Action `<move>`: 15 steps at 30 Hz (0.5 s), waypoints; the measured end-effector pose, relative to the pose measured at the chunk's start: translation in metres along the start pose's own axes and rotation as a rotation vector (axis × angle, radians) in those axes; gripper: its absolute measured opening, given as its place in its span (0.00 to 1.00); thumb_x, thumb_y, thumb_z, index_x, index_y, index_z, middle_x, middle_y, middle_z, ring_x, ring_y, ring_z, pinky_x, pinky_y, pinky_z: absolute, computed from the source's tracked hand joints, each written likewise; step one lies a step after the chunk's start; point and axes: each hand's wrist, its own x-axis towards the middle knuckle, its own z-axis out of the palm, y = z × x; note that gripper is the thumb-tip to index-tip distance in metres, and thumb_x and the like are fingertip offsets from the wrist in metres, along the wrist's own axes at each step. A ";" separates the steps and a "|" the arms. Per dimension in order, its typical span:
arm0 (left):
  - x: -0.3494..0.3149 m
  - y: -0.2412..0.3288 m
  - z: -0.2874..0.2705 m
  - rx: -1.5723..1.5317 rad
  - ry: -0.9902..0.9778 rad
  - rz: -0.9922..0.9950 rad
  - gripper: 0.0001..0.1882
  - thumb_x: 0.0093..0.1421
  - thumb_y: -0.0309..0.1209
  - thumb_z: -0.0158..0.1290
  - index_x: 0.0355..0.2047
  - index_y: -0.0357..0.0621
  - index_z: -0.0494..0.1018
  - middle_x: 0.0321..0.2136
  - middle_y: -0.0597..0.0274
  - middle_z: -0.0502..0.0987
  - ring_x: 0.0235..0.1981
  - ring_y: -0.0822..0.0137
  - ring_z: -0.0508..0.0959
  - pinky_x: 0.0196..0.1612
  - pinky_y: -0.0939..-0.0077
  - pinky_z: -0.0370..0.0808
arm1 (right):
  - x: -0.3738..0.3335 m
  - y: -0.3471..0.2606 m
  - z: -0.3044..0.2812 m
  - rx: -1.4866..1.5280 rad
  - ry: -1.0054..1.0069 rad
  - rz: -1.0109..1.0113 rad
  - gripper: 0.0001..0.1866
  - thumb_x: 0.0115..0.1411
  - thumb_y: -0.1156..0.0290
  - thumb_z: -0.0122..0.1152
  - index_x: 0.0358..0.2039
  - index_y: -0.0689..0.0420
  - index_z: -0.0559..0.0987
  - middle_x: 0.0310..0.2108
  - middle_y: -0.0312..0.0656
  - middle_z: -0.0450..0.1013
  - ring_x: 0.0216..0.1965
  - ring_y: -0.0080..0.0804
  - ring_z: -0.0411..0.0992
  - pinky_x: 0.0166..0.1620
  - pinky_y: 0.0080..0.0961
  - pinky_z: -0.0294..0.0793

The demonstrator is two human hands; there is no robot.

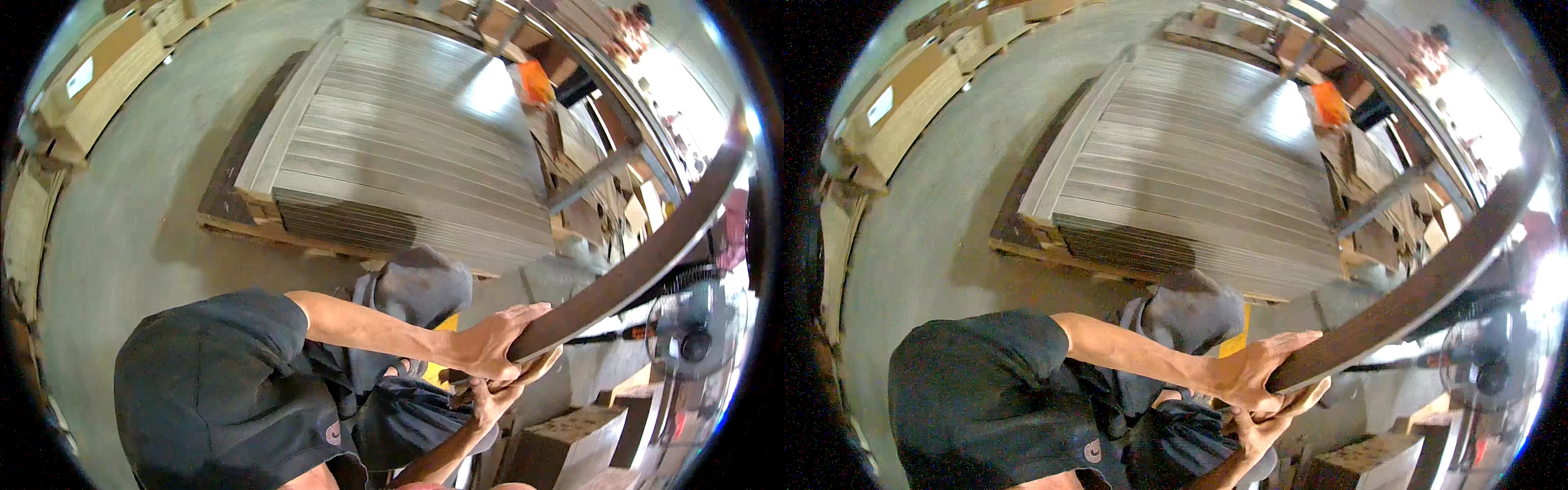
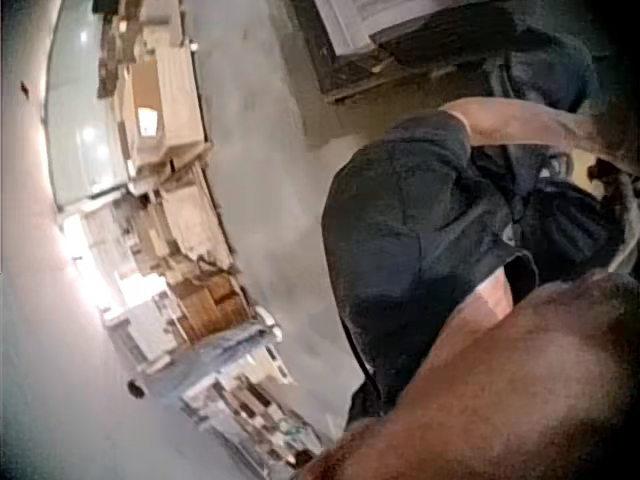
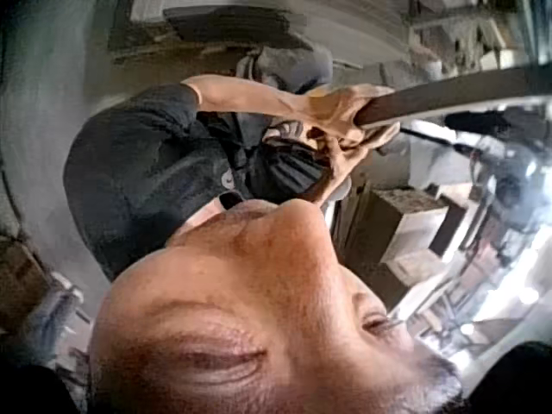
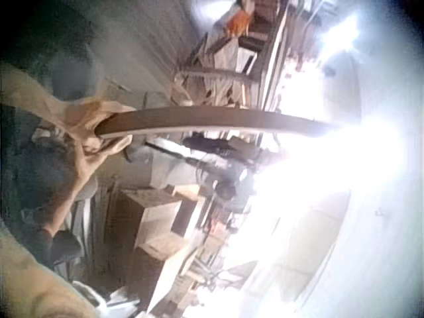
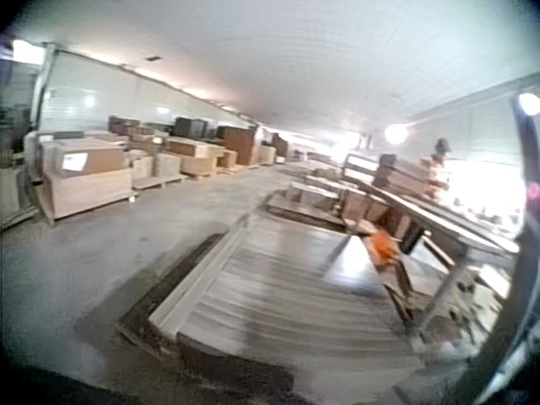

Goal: The person wipes long metal strips with a cloth, cleaning them one by one, and then places each strip onto a stack on a wooden pallet.

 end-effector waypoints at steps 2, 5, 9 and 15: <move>-0.005 0.010 -0.015 0.027 0.005 -0.034 0.43 0.44 0.29 0.58 0.61 0.28 0.56 0.57 0.36 0.66 0.60 0.46 0.66 0.63 0.59 0.62 | 0.004 -0.015 0.013 -0.164 0.020 -0.066 0.44 0.48 0.61 0.73 0.61 0.66 0.62 0.46 0.45 0.72 0.42 0.31 0.71 0.45 0.25 0.71; 0.006 0.024 -0.031 0.038 -0.087 0.002 0.44 0.42 0.29 0.58 0.61 0.29 0.56 0.57 0.35 0.65 0.59 0.44 0.67 0.62 0.61 0.64 | 0.017 -0.035 0.017 -0.327 0.119 -0.156 0.40 0.54 0.55 0.67 0.61 0.65 0.65 0.51 0.48 0.71 0.49 0.36 0.70 0.51 0.31 0.70; 0.000 0.012 -0.015 0.075 -0.128 -0.088 0.42 0.39 0.30 0.61 0.58 0.34 0.63 0.58 0.32 0.62 0.61 0.40 0.63 0.62 0.55 0.63 | 0.045 -0.038 -0.003 -0.243 0.276 -0.186 0.38 0.54 0.55 0.66 0.59 0.65 0.67 0.50 0.48 0.71 0.48 0.37 0.70 0.51 0.31 0.70; -0.026 0.019 -0.015 0.352 -0.231 -0.053 0.46 0.42 0.30 0.63 0.62 0.32 0.57 0.51 0.34 0.68 0.49 0.40 0.73 0.51 0.52 0.72 | 0.062 -0.057 0.021 -0.199 0.346 -0.208 0.34 0.55 0.56 0.65 0.57 0.64 0.69 0.49 0.48 0.72 0.47 0.37 0.71 0.50 0.32 0.71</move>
